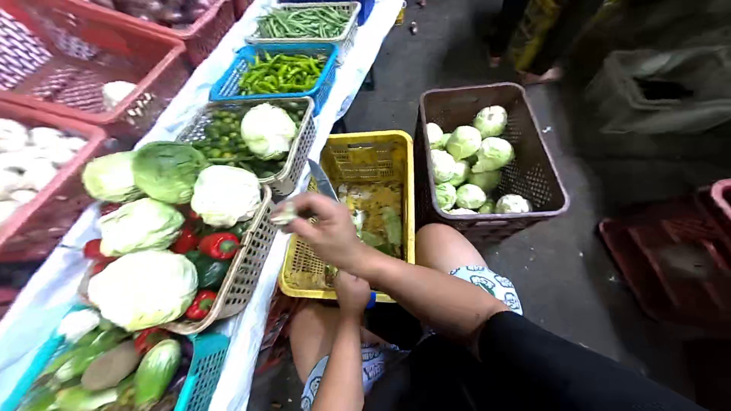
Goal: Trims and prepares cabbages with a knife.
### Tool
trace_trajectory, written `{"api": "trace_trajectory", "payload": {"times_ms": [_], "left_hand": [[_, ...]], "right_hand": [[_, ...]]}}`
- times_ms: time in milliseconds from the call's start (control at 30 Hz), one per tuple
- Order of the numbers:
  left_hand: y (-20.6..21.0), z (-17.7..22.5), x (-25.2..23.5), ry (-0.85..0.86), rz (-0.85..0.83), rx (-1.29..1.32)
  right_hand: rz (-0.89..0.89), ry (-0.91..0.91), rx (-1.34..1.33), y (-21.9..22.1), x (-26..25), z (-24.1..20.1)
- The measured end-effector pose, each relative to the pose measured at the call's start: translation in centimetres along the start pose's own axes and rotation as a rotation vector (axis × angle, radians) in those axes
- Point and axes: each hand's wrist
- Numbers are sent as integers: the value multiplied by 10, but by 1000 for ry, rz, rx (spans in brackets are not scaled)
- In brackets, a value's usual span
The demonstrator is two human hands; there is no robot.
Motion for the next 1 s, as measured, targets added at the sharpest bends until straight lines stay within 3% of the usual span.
{"api": "trace_trajectory", "payload": {"times_ms": [33,100,200,333,467,533,667,733,800,933,1000], "left_hand": [[-2,7,-5,-97,-38,59],[2,6,-7,-132,-32,109],[8,4,-7,-102,2,83],[12,7,-11,-160,-43,48],[15,4,-10,-141,-22,83],[16,1,-11,-107,-3,90],[15,4,-15,-145,-28,39],[16,3,-16,-166,-23,22],[16,2,-17,-166,-17,22],[15,3,-17,-183,-30,15],[15,2,-18,-193,-30,18]], "right_hand": [[32,9,67,-27,8,5],[30,149,350,-80,29,26],[-255,517,746,-147,67,61],[-202,506,1067,-241,97,76],[-114,1046,1209,-374,101,85],[-174,1332,1221,-424,117,97],[-418,1564,1324,-454,154,125],[-477,1596,1351,-452,145,128],[-427,1556,1293,-457,135,123],[32,1112,835,-430,119,60],[89,910,482,-396,107,14]]}}
Point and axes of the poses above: each hand's wrist, its own x-axis away from the middle knuckle, its own y-axis out of the palm, z = x × y, and after that the axes turned 6 degrees about -z, right-handed
